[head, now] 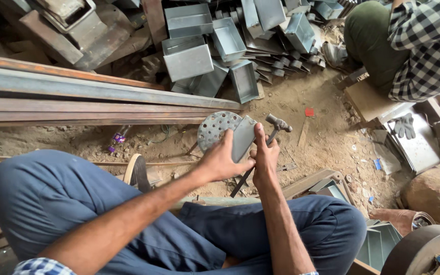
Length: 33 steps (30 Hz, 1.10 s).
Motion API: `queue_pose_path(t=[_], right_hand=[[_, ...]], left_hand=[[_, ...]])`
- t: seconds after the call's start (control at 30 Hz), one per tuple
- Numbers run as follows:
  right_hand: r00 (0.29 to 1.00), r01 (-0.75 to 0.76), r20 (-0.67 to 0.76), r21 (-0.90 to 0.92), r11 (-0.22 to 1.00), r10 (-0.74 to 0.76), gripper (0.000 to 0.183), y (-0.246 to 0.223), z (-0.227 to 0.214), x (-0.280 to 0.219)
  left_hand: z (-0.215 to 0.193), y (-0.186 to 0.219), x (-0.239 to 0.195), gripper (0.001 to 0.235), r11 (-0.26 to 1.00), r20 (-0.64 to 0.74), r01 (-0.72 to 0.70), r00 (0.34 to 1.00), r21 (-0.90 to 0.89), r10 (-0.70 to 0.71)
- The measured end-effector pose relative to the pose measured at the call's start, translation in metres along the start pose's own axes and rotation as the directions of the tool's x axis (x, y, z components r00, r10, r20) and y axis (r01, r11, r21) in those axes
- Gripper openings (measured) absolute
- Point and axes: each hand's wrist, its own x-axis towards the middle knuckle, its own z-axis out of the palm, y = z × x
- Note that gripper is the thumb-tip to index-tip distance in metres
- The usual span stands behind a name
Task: The person uses a hammer to shape or join parts of small metal box-like components, repeatedly striking different points on the metal pieces while holding them in place.
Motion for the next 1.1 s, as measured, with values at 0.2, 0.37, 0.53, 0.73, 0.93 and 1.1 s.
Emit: queue_pose_path(t=[0.2, 0.37, 0.53, 0.73, 0.93, 1.1], right_hand=[[0.991, 0.097, 0.102, -0.116, 0.988, -0.085, 0.052, 0.006, -0.005, 0.009], [0.747, 0.643, 0.184, -0.448, 0.622, -0.639, 0.046, 0.021, -0.013, 0.023], [0.866, 0.456, 0.109, -0.577, 0.678, -0.489, 0.04, 0.006, -0.011, 0.013], [0.822, 0.492, 0.235, -0.752, 0.439, -0.518, 0.04, -0.005, -0.014, 0.002], [0.71, 0.561, 0.31, -0.791, 0.243, -0.633, 0.038, -0.023, -0.02, -0.005], [0.52, 0.669, 0.345, -0.734, 0.121, -0.781, 0.035, -0.048, -0.014, -0.034]], left_hand=[[-0.008, -0.012, 0.009, 0.06, 0.999, -0.117, 0.044, 0.992, 0.023, -0.041], [-0.029, -0.029, 0.021, 0.052, 0.988, -0.189, -0.038, 0.98, 0.15, 0.066], [-0.033, -0.044, 0.028, 0.067, 0.956, -0.142, 0.042, 0.99, 0.291, 0.0], [-0.031, -0.061, 0.037, 0.066, 0.927, -0.08, 0.017, 0.997, 0.376, 0.014], [-0.033, -0.068, 0.038, 0.054, 0.941, -0.07, -0.063, 0.993, 0.332, 0.091], [-0.035, -0.063, 0.034, 0.034, 0.95, -0.075, -0.071, 0.992, 0.303, 0.099]])
